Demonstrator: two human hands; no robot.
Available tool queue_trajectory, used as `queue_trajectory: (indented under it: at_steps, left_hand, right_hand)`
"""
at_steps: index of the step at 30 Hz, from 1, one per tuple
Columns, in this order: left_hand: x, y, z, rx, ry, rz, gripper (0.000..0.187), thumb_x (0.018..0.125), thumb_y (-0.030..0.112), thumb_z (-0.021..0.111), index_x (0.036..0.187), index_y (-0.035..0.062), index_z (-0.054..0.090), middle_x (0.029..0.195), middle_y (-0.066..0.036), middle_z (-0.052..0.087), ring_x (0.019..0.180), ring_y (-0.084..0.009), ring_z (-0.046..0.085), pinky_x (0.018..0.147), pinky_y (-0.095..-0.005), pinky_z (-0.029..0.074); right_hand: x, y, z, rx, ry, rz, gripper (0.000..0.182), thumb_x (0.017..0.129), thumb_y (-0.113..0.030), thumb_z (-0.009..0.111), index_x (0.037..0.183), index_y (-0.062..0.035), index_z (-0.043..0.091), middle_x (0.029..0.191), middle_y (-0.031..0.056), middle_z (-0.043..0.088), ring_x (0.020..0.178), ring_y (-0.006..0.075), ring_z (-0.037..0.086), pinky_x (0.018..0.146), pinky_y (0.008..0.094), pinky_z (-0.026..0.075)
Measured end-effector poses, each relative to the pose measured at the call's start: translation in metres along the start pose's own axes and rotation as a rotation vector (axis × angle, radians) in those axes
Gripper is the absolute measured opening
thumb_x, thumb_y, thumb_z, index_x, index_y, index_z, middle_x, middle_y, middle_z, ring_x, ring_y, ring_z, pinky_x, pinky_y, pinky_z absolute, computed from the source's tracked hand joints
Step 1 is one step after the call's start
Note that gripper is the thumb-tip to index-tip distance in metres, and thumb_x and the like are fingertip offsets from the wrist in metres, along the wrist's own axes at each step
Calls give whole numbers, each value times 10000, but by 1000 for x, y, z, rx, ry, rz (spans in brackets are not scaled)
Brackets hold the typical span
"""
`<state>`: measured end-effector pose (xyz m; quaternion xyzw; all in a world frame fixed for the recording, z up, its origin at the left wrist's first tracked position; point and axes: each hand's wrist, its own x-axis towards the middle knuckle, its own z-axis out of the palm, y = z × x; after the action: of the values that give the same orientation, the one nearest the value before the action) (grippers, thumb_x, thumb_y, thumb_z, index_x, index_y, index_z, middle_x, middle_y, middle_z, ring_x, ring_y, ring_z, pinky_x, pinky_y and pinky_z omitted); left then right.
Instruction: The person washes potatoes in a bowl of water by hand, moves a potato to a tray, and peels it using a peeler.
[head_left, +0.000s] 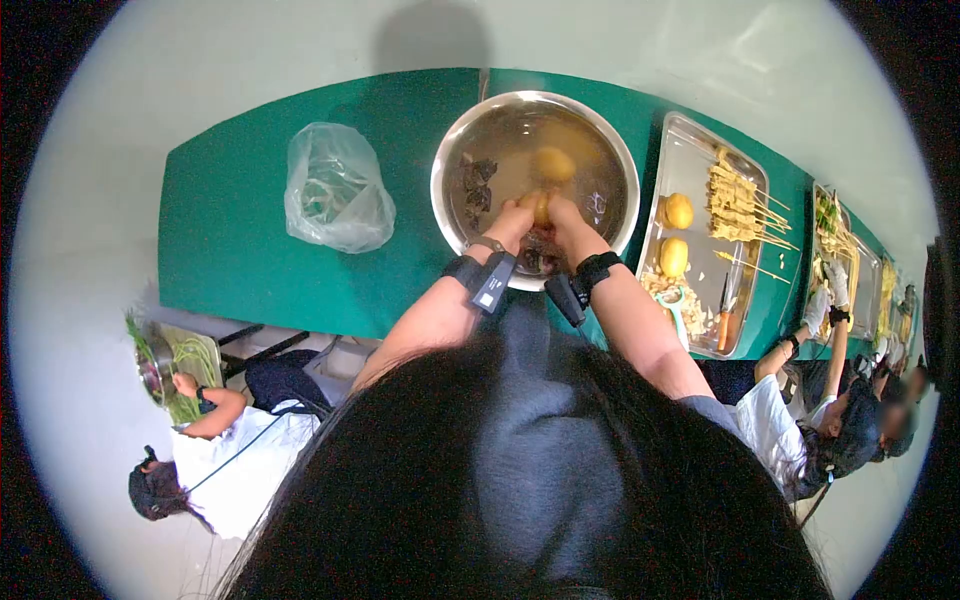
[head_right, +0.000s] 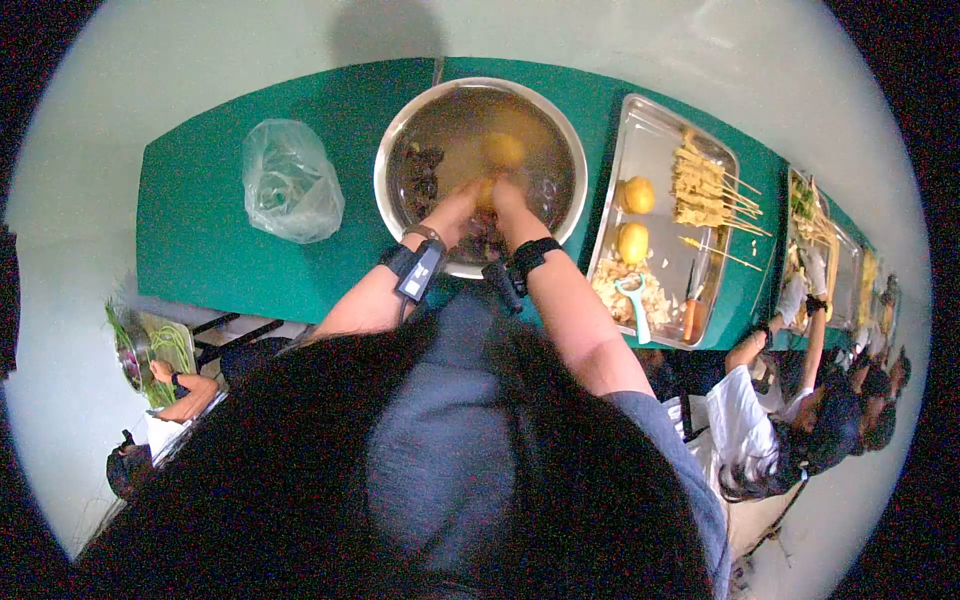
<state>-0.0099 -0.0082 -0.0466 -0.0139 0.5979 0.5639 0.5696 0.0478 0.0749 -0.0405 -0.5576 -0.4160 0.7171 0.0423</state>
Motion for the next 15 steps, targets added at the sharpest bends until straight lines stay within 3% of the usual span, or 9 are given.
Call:
queue_trajectory:
  at_steps: [3,4,6,9,12,15]
  left_hand:
    - [-20,16,8,-26,10,-148,360,935,452,437,1126,174,562,982,9,621,814,-142,571,668,-316,471]
    - [-32,25,11,-44,-57,-142,404,929,476,427,1157,159,530,1011,-24,608,842,-172,582,678,-355,485]
    - [-50,36,16,-82,-193,-133,500,916,525,409,1217,131,464,1070,-92,581,899,-232,604,698,-433,512]
    - [-29,24,11,-88,-254,-137,462,920,544,376,1153,166,503,1025,-74,590,841,-222,613,658,-448,516]
    - [-19,24,-3,-70,-232,-384,409,926,530,392,1090,198,565,1024,2,623,902,-159,588,756,-339,502]
    - [-30,32,5,-63,-140,-343,434,928,539,380,1133,202,561,1036,7,617,892,-155,584,750,-326,500]
  right_hand:
    - [47,33,-8,-489,35,-185,357,926,-257,383,1052,14,579,985,228,635,851,359,630,727,463,490]
    - [43,30,-6,-501,52,-170,384,930,-270,364,1054,22,581,1013,254,619,886,382,621,771,474,479]
    - [25,23,0,-610,81,-255,433,936,-295,328,1050,34,585,1045,288,596,934,422,596,832,492,456]
    - [-42,-11,6,-803,113,-491,474,939,-317,296,1022,42,593,1045,306,581,960,456,566,869,504,432]
    - [-42,-14,6,-820,110,-559,465,936,-310,300,985,43,598,1033,309,581,960,454,565,875,497,430]
    - [-45,-21,5,-863,86,-578,442,931,-302,315,978,28,605,1032,302,582,969,452,561,872,495,432]
